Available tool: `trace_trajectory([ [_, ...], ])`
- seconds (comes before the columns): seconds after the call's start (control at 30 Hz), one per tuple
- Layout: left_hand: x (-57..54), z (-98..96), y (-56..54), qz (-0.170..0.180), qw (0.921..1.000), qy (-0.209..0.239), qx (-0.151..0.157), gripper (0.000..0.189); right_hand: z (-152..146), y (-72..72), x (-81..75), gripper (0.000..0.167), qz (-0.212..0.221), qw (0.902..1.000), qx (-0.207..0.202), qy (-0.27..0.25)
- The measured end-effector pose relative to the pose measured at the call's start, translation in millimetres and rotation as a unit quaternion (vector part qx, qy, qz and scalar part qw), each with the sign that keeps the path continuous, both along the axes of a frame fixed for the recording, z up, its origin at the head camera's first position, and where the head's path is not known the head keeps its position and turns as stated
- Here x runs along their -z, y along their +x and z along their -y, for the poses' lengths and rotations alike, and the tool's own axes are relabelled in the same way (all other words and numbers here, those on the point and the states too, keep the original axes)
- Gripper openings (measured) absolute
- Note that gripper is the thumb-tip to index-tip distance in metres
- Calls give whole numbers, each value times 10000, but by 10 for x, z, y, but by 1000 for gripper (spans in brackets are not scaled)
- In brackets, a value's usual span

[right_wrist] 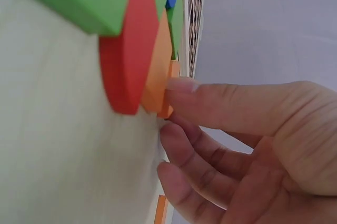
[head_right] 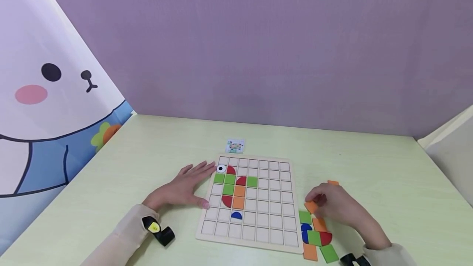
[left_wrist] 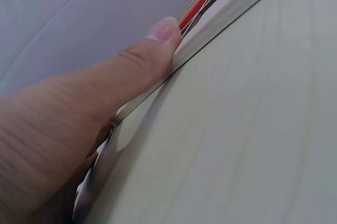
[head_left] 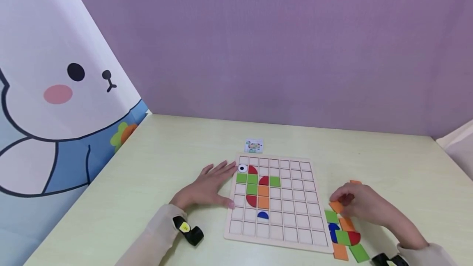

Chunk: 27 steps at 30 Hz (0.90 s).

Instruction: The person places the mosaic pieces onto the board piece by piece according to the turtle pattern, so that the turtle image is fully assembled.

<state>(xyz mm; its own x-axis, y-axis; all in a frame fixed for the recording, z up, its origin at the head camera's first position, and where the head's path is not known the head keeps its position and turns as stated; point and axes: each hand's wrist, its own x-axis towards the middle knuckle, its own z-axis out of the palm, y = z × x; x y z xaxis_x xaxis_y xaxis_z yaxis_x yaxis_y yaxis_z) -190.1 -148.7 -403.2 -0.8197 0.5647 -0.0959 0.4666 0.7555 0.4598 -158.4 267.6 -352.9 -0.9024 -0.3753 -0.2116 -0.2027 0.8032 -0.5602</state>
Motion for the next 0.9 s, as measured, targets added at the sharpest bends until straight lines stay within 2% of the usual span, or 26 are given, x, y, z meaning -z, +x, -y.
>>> trace_trajectory([
  [0.23,-1,-3,2,29,10000,-22,-17,105,84,-78,16,22,-104,9996,163,210],
  [0.5,-14,-5,4,50,10000,-15,-40,106,152,-181,21,23,-111,9992,295,262],
  [0.9,-3,-7,5,89,9999,-15,-67,105,230,-252,3,19,-307,9993,-96,-213],
])
